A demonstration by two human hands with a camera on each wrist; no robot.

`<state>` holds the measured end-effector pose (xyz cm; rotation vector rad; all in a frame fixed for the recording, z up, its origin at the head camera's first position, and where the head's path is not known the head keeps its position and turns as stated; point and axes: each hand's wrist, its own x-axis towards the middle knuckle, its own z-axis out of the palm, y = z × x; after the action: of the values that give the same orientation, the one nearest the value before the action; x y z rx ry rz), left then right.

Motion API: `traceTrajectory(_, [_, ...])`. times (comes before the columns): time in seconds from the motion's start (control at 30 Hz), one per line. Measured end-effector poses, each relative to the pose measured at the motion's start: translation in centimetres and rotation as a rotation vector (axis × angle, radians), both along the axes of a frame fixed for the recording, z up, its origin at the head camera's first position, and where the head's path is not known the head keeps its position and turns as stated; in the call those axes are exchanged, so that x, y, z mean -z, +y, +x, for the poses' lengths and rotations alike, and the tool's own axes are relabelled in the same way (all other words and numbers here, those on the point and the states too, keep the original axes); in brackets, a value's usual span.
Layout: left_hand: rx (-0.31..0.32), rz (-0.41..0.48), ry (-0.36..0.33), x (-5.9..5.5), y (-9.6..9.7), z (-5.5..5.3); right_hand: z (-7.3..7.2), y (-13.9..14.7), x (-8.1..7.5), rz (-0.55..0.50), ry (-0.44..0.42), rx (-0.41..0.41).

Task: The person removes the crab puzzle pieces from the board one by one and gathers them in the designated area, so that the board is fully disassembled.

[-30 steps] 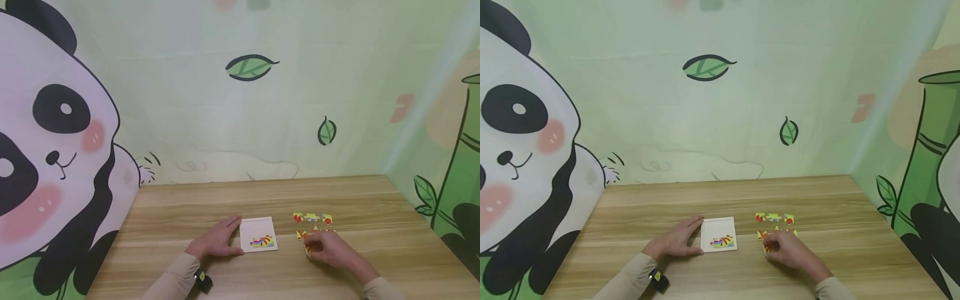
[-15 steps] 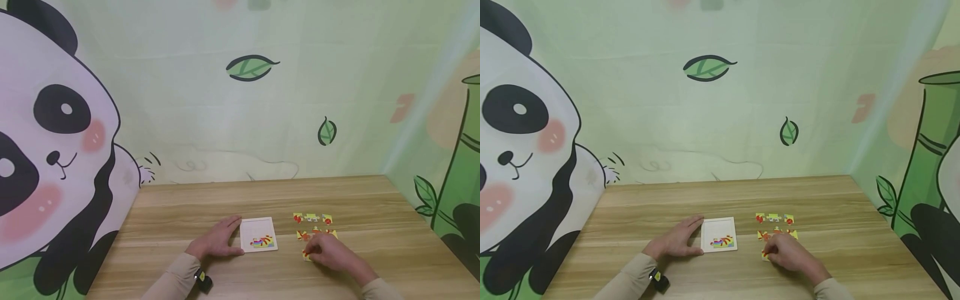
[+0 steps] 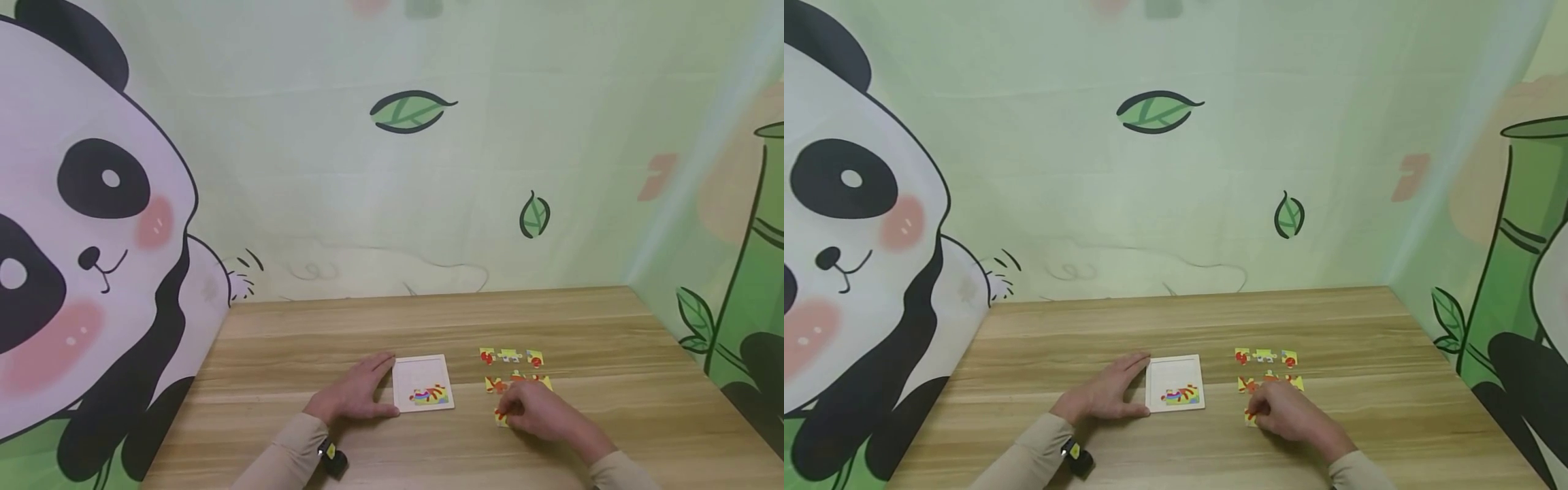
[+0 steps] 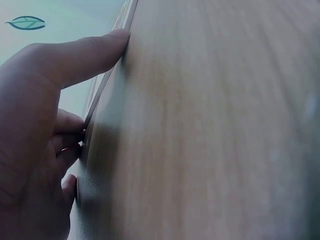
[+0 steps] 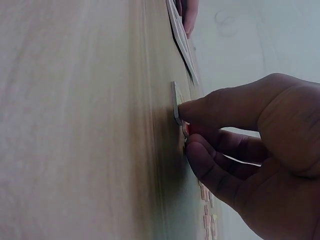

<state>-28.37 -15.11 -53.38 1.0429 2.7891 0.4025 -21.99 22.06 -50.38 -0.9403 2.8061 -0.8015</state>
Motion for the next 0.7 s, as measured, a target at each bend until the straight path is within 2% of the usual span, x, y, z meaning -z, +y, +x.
traceTrajectory(0.27, [0.006, 0.009, 0.001, -0.26, -0.01, -0.04, -0.06, -0.12, -0.2, -0.009, 0.033, -0.011])
traceTrajectory(0.7, [0.003, 0.015, -0.007, -0.23, -0.06, 0.2, -0.15, -0.07, -0.3, -0.031, -0.031, 0.011])
